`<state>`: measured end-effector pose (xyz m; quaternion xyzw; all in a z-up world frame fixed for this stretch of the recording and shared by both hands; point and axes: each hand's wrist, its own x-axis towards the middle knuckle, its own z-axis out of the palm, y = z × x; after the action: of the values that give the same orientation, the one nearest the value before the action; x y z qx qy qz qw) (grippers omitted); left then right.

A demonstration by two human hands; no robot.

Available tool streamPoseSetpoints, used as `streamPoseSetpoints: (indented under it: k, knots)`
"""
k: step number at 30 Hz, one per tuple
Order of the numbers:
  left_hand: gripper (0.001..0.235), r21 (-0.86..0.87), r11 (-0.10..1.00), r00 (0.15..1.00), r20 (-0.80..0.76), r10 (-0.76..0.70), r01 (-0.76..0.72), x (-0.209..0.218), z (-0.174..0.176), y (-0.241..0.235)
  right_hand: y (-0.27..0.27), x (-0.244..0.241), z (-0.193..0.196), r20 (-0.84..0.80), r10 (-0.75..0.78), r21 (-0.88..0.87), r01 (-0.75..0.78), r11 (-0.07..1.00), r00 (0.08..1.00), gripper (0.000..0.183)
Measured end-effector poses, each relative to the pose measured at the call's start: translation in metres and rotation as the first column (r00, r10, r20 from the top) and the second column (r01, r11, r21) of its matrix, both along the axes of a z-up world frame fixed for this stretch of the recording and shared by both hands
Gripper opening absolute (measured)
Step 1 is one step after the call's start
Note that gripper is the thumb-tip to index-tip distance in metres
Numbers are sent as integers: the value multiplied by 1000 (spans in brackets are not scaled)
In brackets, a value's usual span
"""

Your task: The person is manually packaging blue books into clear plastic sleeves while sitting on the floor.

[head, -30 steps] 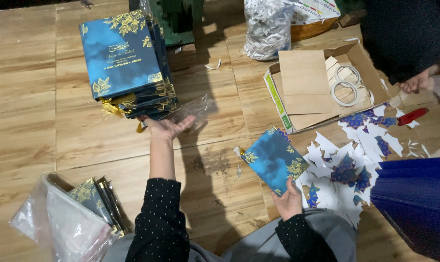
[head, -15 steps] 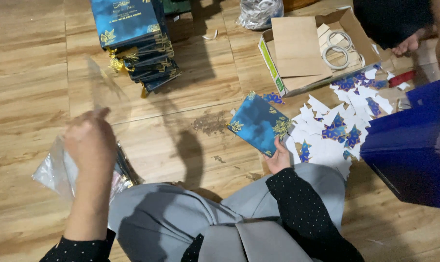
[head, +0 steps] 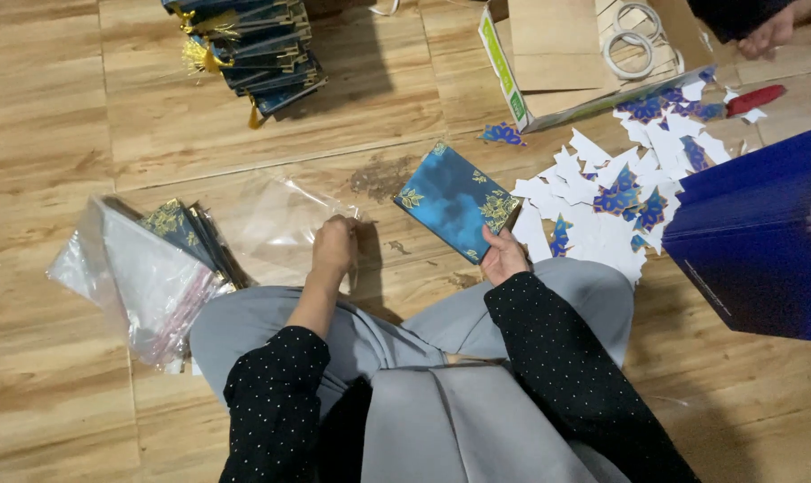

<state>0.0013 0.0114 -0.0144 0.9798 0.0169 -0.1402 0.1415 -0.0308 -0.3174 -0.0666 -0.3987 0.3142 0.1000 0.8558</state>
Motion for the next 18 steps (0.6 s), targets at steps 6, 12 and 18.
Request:
streamPoseSetpoints:
  k: [6, 12, 18]
  knots:
    - [25, -359, 909, 968, 51, 244, -210, 1, 22, 5, 59, -17, 133, 13, 128, -36, -127, 991, 992, 30]
    - [16, -257, 965, 972, 212, 104, -47, -9, 70, -7, 66, -17, 135, 75, 239, -90, -232, 969, 968, 33]
    - [24, -81, 997, 981, 190, 26, -10, -6, 41, -2, 22, -1, 21, 99, 204, -111, -193, 975, 974, 35]
